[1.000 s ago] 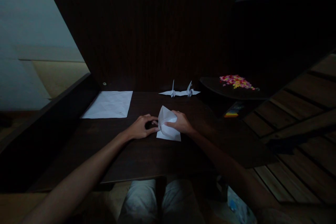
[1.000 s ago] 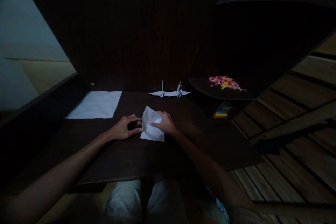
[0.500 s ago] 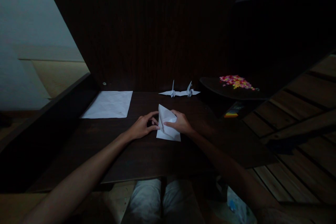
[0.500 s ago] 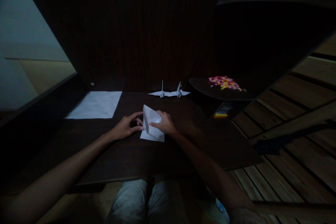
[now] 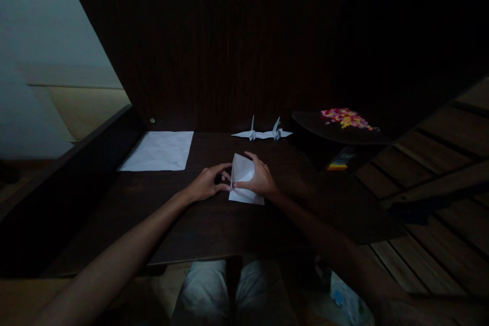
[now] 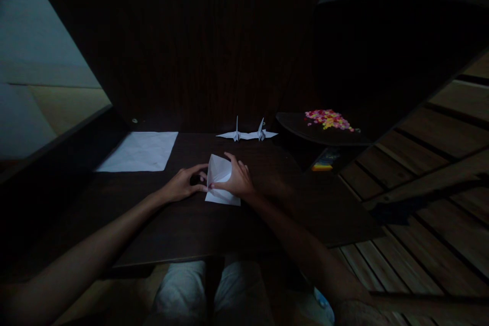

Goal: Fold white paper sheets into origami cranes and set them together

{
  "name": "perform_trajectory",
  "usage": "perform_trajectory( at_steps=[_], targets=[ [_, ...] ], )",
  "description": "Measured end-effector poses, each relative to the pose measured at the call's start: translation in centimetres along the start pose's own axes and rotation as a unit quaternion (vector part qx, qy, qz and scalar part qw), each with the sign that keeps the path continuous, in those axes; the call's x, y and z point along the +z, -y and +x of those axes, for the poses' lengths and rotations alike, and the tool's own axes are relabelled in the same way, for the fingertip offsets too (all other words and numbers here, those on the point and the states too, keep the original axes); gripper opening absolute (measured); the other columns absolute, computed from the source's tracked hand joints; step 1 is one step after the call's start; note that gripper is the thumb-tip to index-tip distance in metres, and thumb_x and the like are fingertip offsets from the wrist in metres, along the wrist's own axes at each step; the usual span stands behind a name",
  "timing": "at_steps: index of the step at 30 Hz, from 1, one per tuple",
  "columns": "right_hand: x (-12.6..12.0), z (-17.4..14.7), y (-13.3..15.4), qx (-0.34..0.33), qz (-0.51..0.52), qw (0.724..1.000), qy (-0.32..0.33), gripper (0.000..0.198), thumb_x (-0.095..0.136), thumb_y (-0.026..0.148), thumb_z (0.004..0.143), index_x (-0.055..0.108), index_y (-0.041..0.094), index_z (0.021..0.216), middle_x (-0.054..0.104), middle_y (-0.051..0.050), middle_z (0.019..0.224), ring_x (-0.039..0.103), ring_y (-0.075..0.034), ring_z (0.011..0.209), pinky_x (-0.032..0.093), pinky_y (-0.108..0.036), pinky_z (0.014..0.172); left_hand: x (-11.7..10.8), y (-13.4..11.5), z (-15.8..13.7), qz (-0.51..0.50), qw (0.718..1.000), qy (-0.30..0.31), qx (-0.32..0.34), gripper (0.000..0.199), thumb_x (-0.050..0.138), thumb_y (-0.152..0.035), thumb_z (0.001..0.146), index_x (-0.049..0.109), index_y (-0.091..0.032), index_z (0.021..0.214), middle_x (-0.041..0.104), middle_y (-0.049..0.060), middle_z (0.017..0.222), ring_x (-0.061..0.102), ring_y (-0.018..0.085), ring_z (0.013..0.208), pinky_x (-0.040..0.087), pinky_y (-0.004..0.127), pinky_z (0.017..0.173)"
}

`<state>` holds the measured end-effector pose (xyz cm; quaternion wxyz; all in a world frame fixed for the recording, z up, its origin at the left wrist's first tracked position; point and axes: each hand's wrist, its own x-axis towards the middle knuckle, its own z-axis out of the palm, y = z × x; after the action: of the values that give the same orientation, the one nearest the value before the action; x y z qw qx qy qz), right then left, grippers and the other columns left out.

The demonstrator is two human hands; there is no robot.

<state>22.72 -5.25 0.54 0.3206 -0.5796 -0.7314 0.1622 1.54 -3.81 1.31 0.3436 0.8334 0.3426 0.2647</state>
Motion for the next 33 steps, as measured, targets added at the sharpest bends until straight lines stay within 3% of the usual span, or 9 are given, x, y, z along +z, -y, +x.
perform_trajectory(
  at_steps=[12, 22, 33],
  targets=[
    [0.13, 0.04, 0.16, 0.012, -0.015, 1.000, -0.020, 0.087, 0.079, 0.041, 0.055, 0.039, 0.024, 0.129, 0.054, -0.011, 0.126, 0.054, -0.031, 0.109, 0.037, -0.047, 0.093, 0.15, -0.18, 0.14, -0.012, 1.000, -0.010, -0.004, 0.063, 0.074, -0.027, 0.069, 0.048, -0.017, 0.126, 0.072, 0.002, 0.087, 0.068, 0.018, 0.084, 0.048, 0.030, 0.082],
    [0.10, 0.06, 0.34, 0.020, -0.038, 0.999, -0.022, 0.087, 0.077, 0.055, 0.053, 0.042, 0.021, 0.125, 0.057, -0.013, 0.121, 0.054, -0.032, 0.109, 0.038, -0.046, 0.091, 0.12, -0.57, 0.23, -0.010, 1.000, -0.021, -0.007, 0.061, 0.076, -0.025, 0.068, 0.050, -0.016, 0.123, 0.071, -0.001, 0.080, 0.067, 0.016, 0.077, 0.048, 0.026, 0.077],
    [0.21, 0.02, 0.43, 0.015, -0.052, 0.998, -0.023, 0.075, 0.075, 0.051, 0.058, 0.046, 0.021, 0.120, 0.061, -0.011, 0.113, 0.056, -0.031, 0.104, 0.039, -0.046, 0.089, 0.03, -0.27, 0.30, -0.048, 0.999, -0.001, 0.011, 0.048, 0.065, -0.025, 0.079, 0.050, -0.016, 0.123, 0.072, 0.001, 0.084, 0.067, 0.017, 0.083, 0.047, 0.028, 0.082]
  ],
)
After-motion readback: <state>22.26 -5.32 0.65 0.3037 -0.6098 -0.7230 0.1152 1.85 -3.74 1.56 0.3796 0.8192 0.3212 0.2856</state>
